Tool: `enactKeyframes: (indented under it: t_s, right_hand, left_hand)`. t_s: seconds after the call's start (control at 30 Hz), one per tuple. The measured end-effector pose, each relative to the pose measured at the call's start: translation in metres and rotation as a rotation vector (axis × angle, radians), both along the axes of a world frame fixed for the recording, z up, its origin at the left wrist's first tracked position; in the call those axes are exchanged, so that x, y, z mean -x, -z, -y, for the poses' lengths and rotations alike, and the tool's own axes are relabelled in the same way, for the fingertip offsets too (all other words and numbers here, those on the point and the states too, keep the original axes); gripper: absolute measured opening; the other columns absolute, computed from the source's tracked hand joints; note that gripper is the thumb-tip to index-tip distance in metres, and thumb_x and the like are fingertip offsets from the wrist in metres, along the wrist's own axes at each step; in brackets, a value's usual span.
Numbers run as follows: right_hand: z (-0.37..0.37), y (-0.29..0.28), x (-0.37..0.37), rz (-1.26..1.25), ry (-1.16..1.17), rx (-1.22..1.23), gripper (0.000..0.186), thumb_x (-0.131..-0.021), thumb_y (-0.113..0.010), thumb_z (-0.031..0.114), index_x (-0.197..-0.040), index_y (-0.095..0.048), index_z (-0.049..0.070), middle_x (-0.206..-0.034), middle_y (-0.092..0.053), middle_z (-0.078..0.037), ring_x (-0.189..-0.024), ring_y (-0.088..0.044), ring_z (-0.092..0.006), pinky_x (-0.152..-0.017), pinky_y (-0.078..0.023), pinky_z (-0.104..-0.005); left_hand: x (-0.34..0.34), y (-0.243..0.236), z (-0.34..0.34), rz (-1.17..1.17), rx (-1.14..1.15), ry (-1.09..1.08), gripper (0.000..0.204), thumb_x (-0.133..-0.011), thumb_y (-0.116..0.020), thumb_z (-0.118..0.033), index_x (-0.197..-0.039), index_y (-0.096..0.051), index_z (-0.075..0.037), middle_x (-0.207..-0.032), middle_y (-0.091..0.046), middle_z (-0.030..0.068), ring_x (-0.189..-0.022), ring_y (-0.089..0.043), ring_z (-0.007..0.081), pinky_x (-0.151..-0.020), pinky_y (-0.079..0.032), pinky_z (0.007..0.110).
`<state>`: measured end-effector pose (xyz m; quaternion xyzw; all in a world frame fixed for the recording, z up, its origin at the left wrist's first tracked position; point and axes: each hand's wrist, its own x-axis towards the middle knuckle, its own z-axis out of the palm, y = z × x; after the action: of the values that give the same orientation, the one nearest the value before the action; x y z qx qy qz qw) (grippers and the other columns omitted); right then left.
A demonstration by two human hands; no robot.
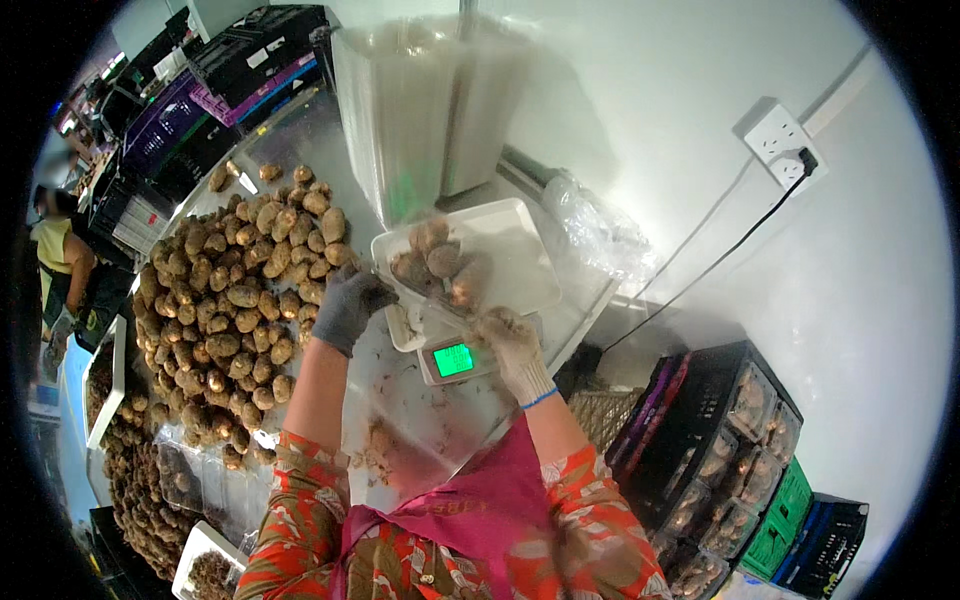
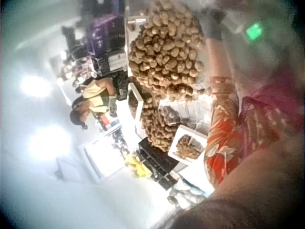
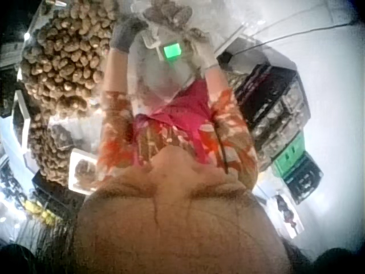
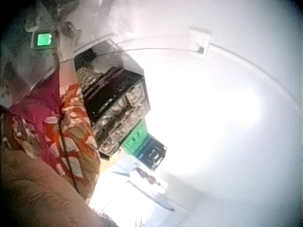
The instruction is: The person selects potatoes from a large pile on a metal table, places them into a plastic tray on a digital scale, and then transfers the weighed potatoes into a black crate. This process is repeated multiple times throughout the video.
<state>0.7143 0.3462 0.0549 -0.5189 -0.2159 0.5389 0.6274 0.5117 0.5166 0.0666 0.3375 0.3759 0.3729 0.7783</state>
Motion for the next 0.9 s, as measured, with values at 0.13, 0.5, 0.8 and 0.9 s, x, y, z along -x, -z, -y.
enactKeyframes:
  t_s: [0.13, 0.5, 0.8, 0.9]
  right_hand:
    - [0.024, -0.01, 0.006, 0.263, -0.086, 0.158, 0.013, -0.088, -0.063, 0.015, -0.084, -0.063, 0.003, -0.079, -0.065, -0.004, -0.07, -0.06, -0.0127, -0.064, -0.048, -0.0268]
    - [0.058, 0.027, 0.009, -0.176, 0.081, 0.024, 0.011, -0.085, -0.064, 0.009, -0.088, -0.061, -0.001, -0.077, -0.065, -0.012, -0.07, -0.064, -0.0206, -0.061, -0.054, -0.0344]
    - [0.052, -0.004, 0.009, -0.271, 0.204, 0.102, 0.015, -0.085, -0.062, 0.008, -0.095, -0.058, -0.002, -0.076, -0.062, -0.012, -0.063, -0.064, -0.0204, -0.055, -0.055, -0.0337]
    - [0.047, -0.008, 0.009, -0.232, 0.175, 0.071, 0.018, -0.083, -0.062, 0.006, -0.099, -0.059, -0.002, -0.079, -0.063, -0.012, -0.068, -0.064, -0.0197, -0.06, -0.055, -0.0325]
  left_hand:
    - [0.012, 0.013, 0.03, -0.001, 0.088, -0.04, 0.015, -0.085, -0.055, -0.004, -0.098, -0.054, 0.003, -0.085, -0.063, 0.0123, -0.071, -0.066, 0.0234, -0.067, -0.059, 0.035]
    - [0.035, 0.041, 0.073, -0.023, 0.135, 0.085, 0.01, -0.089, -0.055, -0.011, -0.094, -0.055, -0.003, -0.085, -0.056, 0.0092, -0.078, -0.064, 0.0279, -0.07, -0.06, 0.044]
    - [0.031, -0.002, 0.074, -0.282, 0.111, 0.175, 0.015, -0.092, -0.055, -0.015, -0.099, -0.056, -0.002, -0.087, -0.06, 0.0105, -0.078, -0.066, 0.0266, -0.07, -0.059, 0.043]
    - [0.027, -0.007, 0.066, -0.261, 0.069, 0.169, 0.022, -0.093, -0.055, -0.016, -0.109, -0.056, -0.001, -0.092, -0.062, 0.0114, -0.079, -0.066, 0.0247, -0.07, -0.059, 0.041]
